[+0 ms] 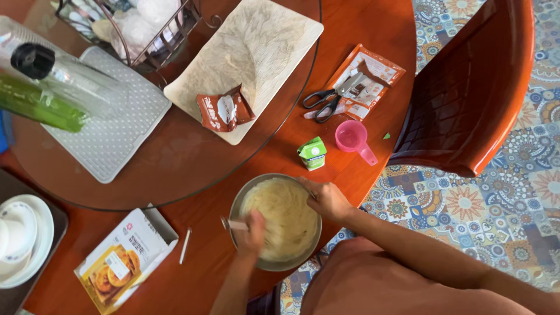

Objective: The person whisks a batter in a metal bowl, then uses scissors to open a packet of jam mix and pours it into the bowl. They continue whisking the mixture and add liquid from a small green carton before whisking again.

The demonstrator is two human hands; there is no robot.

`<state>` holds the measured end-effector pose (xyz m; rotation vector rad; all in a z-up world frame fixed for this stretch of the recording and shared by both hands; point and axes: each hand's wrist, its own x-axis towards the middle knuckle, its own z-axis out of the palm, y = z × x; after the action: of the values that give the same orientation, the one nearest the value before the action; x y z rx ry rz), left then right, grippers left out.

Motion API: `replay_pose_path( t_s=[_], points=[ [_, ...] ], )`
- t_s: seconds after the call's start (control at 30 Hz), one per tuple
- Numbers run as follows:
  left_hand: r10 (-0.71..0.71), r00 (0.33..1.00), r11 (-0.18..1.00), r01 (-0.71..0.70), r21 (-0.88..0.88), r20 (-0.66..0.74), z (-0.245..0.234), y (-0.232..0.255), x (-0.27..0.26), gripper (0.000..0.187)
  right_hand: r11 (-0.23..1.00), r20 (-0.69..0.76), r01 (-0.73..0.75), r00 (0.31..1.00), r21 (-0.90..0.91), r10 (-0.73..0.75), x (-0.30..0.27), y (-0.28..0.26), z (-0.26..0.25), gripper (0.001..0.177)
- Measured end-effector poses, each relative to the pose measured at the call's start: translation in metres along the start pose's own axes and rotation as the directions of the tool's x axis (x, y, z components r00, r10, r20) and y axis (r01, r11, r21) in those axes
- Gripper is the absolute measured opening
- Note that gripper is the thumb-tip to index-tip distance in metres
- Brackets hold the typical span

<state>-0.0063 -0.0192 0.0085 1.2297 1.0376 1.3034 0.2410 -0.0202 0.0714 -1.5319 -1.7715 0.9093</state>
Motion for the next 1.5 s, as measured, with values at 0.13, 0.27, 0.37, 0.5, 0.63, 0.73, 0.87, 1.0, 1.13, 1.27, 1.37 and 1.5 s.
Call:
replay_pose_path(
  t_s=[0.13,0.27,0.37,0.5,0.63,0.73,0.87,1.0,1.13,1.27,1.37,1.5],
  points=[
    [0.327,0.934,0.944,-0.330,0.004,-0.142,0.019,-0.016,0.015,0.049,0.998,0.016,-0.023,1.000,-0.056,0.024,0.004,0.004,0.001,0.065],
    [0.038,0.997,0.908,-0.006,-0.418,0.070,0.020,-0.005,-0.019,0.044,0.972,-0.189,0.226,0.954,-0.057,-0.233,0.001,0.006,0.003,0.063],
    [0.121,0.992,0.987,-0.124,0.105,0.030,0.001,0.005,-0.012,0.044,1.000,-0.049,0.006,0.999,-0.025,-0.007,0.000,0.008,0.003,0.066],
    [0.148,0.950,0.981,-0.177,-0.081,-0.276,0.014,-0.013,0.026,0.044,0.999,0.010,0.021,1.000,-0.031,-0.021,0.003,0.010,0.002,0.066],
    [0.130,0.991,0.892,-0.129,-0.434,-0.027,0.028,-0.020,0.010,0.037,0.990,-0.131,0.097,0.985,-0.107,-0.111,-0.001,0.006,0.008,0.063],
    [-0.009,0.999,0.981,0.018,-0.195,0.044,0.018,-0.001,0.001,0.046,0.996,-0.120,-0.003,0.993,-0.090,-0.008,-0.003,0.004,0.004,0.063],
    [0.053,0.986,0.998,-0.056,-0.015,-0.155,0.005,0.020,0.027,0.049,0.999,0.016,-0.046,0.999,-0.015,0.046,-0.002,0.007,0.001,0.068],
    [0.149,0.962,0.911,-0.223,-0.347,-0.228,0.047,0.007,0.033,0.045,0.994,-0.059,0.011,0.998,-0.105,-0.018,0.002,0.009,0.007,0.065],
    [0.049,0.972,0.972,0.007,-0.234,0.231,0.029,0.016,-0.001,0.044,0.997,-0.115,0.038,0.992,-0.064,-0.045,-0.001,0.007,0.003,0.063],
    [0.027,0.998,0.996,-0.023,-0.086,0.050,-0.006,0.024,0.027,0.041,0.994,0.060,-0.110,0.992,-0.029,0.111,0.002,0.002,-0.003,0.067],
    [0.224,0.967,0.948,-0.245,-0.201,-0.123,0.022,0.001,0.046,0.043,0.999,-0.028,-0.007,1.000,-0.041,0.006,-0.002,0.004,0.000,0.065],
    [0.186,0.981,0.889,-0.190,-0.417,-0.050,0.057,0.003,0.014,0.048,0.993,-0.134,0.087,0.986,-0.075,-0.097,-0.002,0.006,0.007,0.060]
  ],
)
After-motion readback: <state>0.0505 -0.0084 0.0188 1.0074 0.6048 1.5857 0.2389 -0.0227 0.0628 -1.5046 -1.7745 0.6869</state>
